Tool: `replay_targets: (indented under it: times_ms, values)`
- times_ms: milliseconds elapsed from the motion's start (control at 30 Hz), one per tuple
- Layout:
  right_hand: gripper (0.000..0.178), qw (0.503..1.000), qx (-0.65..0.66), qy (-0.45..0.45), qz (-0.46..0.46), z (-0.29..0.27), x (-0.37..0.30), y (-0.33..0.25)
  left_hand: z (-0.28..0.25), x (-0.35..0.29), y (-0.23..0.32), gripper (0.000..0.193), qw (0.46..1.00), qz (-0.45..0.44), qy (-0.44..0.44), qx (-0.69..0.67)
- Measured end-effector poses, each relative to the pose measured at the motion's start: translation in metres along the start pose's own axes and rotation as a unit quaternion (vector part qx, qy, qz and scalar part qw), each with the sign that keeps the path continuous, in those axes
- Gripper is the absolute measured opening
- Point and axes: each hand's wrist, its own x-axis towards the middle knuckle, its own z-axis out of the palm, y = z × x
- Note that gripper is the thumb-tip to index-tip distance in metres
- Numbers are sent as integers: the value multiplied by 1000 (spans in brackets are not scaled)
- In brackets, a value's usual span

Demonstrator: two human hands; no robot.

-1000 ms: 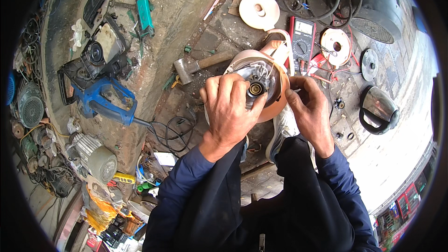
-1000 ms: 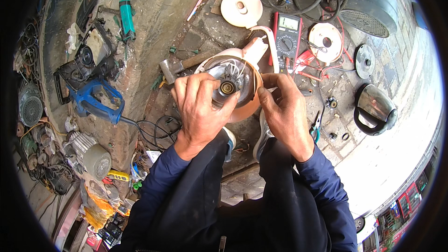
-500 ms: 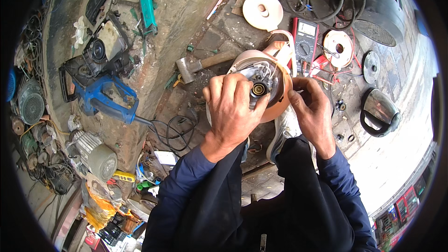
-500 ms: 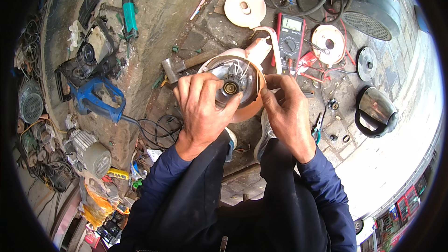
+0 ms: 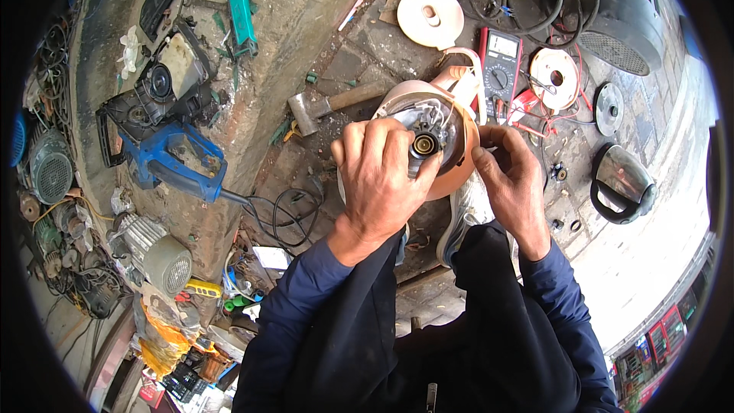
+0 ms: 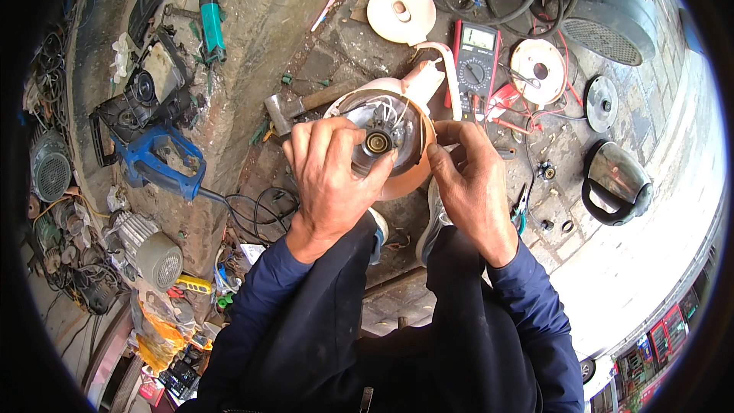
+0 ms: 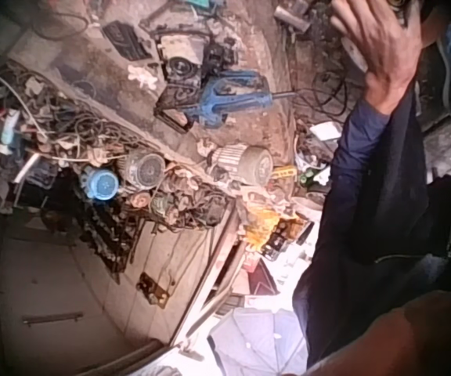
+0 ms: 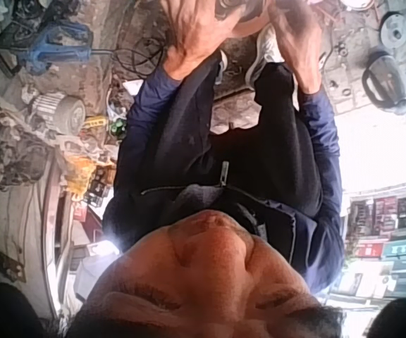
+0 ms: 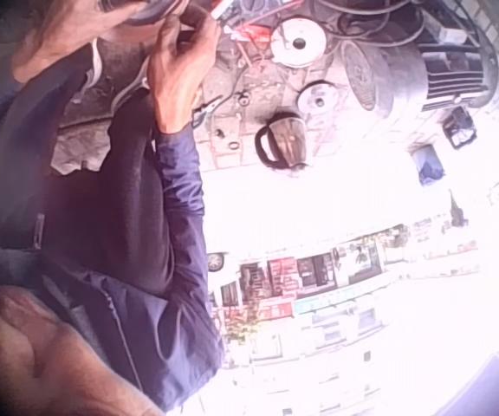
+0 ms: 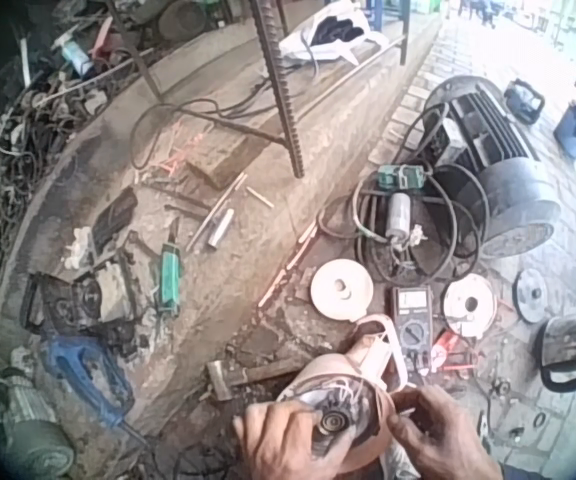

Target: The person sits on the ground and uses pliers to remove and adjust internal components of a disassembled electric kettle. They repeatedly pull out and reposition a metal ring and wires inside the kettle base.

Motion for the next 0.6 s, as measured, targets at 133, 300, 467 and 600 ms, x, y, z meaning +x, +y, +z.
replay_targets:
  times_ms: [133, 300, 467, 600]
  values:
    - [25, 1000, 23, 1, 7, 2, 0, 3, -1, 0, 0, 43, 1000, -6, -8, 2]
    - [25, 1000, 17, 1, 1, 2, 0, 2, -3, 0, 0, 45, 1000, -9, -13, 0]
    - [27, 999, 0, -22, 31, -1, -1, -3, -3, 1, -1, 45, 1000, -10, -12, 0]
    - [26, 1000, 9, 1, 16, 2, -1, -5, -4, 1, -1, 45, 1000, -13, -17, 3]
